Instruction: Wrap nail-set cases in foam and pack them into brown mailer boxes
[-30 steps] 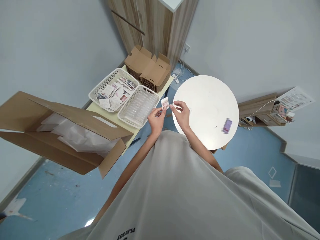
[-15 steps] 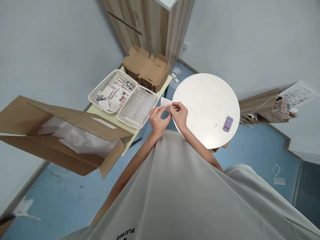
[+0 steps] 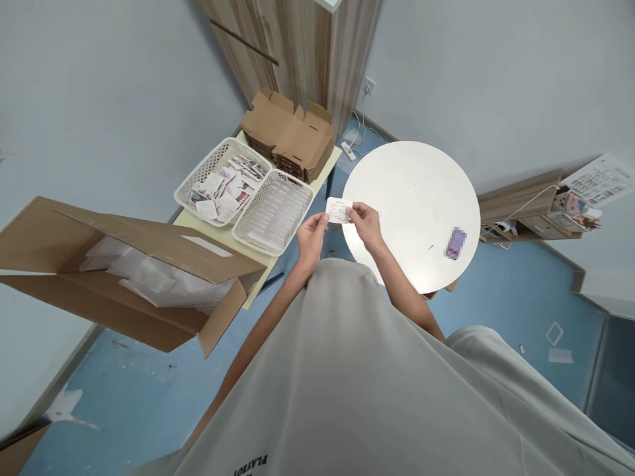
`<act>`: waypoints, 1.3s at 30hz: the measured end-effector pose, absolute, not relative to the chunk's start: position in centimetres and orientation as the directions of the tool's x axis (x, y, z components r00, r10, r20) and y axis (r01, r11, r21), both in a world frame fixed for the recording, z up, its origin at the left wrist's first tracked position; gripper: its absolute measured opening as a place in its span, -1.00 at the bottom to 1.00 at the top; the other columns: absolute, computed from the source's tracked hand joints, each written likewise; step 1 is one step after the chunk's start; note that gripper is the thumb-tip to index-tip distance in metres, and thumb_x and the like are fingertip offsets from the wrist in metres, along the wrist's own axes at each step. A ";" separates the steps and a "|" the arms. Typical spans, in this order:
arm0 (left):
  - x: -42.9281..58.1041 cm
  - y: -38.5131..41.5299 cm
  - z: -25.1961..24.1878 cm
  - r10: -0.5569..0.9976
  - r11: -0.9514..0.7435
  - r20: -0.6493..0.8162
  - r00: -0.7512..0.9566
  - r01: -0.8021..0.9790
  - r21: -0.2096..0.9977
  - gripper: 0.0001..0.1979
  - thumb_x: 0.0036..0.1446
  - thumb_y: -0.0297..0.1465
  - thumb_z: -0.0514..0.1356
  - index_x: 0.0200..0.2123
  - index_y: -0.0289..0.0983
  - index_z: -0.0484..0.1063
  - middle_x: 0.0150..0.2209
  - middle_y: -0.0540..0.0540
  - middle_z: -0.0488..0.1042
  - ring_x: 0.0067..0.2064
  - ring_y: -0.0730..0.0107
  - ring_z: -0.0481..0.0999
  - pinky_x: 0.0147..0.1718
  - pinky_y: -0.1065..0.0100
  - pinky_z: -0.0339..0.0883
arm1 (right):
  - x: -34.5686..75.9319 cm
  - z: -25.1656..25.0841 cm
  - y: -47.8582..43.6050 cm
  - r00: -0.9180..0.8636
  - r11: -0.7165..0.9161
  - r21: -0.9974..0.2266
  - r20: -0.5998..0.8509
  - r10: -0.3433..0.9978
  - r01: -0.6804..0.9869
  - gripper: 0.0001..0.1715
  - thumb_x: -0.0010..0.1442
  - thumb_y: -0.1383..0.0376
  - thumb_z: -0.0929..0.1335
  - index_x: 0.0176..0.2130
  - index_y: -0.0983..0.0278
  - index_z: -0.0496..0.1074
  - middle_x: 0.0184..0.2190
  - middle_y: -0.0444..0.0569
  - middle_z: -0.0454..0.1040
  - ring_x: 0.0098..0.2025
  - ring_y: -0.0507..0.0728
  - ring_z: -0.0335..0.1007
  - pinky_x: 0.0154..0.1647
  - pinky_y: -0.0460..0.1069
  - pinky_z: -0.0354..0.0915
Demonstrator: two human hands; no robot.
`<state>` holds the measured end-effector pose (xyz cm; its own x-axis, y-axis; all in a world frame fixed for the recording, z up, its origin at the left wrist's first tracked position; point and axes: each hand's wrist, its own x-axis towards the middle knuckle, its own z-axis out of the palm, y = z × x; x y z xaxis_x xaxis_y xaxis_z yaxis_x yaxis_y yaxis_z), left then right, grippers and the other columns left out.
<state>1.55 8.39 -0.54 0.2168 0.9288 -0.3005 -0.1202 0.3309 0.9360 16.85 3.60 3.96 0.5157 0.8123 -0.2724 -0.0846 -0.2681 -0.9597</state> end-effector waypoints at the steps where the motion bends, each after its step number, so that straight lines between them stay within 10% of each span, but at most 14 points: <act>1: 1.5 8.4 -0.4 0.931 0.329 -0.300 0.210 -0.121 0.937 -0.57 0.20 0.02 0.51 -0.16 -0.22 0.68 -0.26 -0.11 0.67 -0.28 0.32 0.56 -0.24 0.28 0.48 | 16.9 3.7 3.6 0.513 -0.269 -0.960 -0.271 0.814 -0.080 -0.44 0.17 -0.20 0.53 -0.17 0.19 0.58 -0.17 0.00 0.70 -0.14 0.17 0.57 -0.12 0.06 0.53; 11: 1.6 8.5 0.0 0.964 0.261 -0.255 0.082 -0.088 0.961 -0.48 0.18 0.11 0.49 -0.15 -0.24 0.69 -0.27 -0.11 0.66 -0.32 0.37 0.54 -0.30 0.34 0.45 | 14.8 4.1 3.8 0.594 -0.212 -0.975 -0.131 0.793 0.068 -0.43 0.29 -0.25 0.51 -0.10 0.16 0.58 -0.06 0.01 0.70 -0.09 0.18 0.65 0.01 0.11 0.62; 26: 1.0 7.4 2.3 0.943 -0.324 0.289 0.163 0.274 0.905 -0.64 0.41 -0.03 0.38 0.01 -0.17 0.72 -0.10 -0.17 0.61 -0.15 0.24 0.58 -0.08 0.19 0.50 | 14.1 4.2 5.2 0.635 -0.204 -0.978 -0.190 0.749 -0.053 -0.39 0.16 -0.24 0.58 -0.21 0.22 0.60 -0.30 -0.05 0.68 -0.18 0.19 0.68 -0.07 0.08 0.64; 39: 1.4 7.9 -0.6 0.974 0.112 -0.101 0.205 -0.044 0.993 -0.50 0.32 0.12 0.41 -0.03 -0.20 0.66 -0.11 -0.18 0.72 -0.07 0.19 0.72 -0.02 0.21 0.61 | 17.4 3.7 2.9 0.515 -0.261 -0.945 -0.327 0.792 -0.199 -0.41 0.12 -0.21 0.62 -0.20 0.21 0.63 -0.27 -0.06 0.69 -0.17 0.16 0.63 -0.08 0.09 0.63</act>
